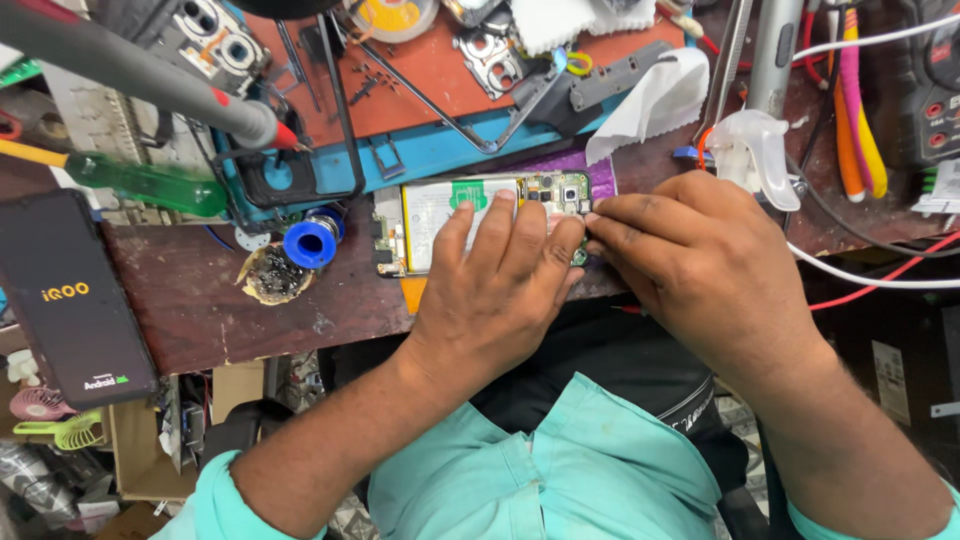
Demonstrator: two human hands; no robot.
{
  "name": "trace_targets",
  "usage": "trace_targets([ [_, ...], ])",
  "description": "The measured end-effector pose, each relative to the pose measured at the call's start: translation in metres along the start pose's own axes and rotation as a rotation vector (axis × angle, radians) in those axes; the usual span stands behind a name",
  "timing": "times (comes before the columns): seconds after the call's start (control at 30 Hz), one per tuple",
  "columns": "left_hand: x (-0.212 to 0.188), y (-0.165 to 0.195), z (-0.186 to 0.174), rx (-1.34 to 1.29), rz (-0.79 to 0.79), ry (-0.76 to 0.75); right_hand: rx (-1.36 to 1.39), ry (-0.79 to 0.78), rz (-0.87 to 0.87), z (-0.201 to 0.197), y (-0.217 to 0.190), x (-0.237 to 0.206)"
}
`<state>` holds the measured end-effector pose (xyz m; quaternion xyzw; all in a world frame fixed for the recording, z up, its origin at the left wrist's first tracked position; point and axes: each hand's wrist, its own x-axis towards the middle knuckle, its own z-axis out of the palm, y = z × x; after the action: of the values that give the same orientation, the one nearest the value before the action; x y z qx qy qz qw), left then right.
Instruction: The person reassembles a disassembled smartphone by connecting internal ribbon cables and placing the back cover. They then power on the device to confirm it boots and place it on the workbench. The person also cleans a small component with a wipe and places it on another phone's motherboard before fitting a metal frame around the battery area.
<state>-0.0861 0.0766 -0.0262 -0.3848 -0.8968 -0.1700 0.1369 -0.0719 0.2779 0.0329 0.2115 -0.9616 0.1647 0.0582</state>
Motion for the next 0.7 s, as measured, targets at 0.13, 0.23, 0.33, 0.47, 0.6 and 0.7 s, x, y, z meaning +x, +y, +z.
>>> trace_targets([
  [0.13, 0.001, -0.007, -0.003, -0.107, -0.011, -0.046, -0.009, 0.002, -0.012, 0.000, 0.000, -0.001],
  [0.23, -0.001, -0.009, -0.004, -0.116, 0.011, -0.017, -0.023, -0.001, -0.025, 0.000, 0.000, -0.002],
  [0.33, -0.002, -0.011, -0.005, -0.089, 0.072, 0.072, -0.052, 0.012, -0.030, 0.001, -0.001, -0.002],
  [0.47, -0.005, -0.011, -0.006, -0.094, 0.097, 0.165, -0.077, 0.026, -0.030, 0.001, -0.005, -0.003],
  [0.6, -0.007, -0.013, -0.011, -0.130, 0.091, 0.199, -0.113, 0.074, -0.009, -0.001, -0.011, -0.003],
  [0.7, -0.008, -0.015, -0.015, -0.160, 0.075, 0.235, -0.101, 0.065, -0.019, -0.003, -0.015, -0.001],
])
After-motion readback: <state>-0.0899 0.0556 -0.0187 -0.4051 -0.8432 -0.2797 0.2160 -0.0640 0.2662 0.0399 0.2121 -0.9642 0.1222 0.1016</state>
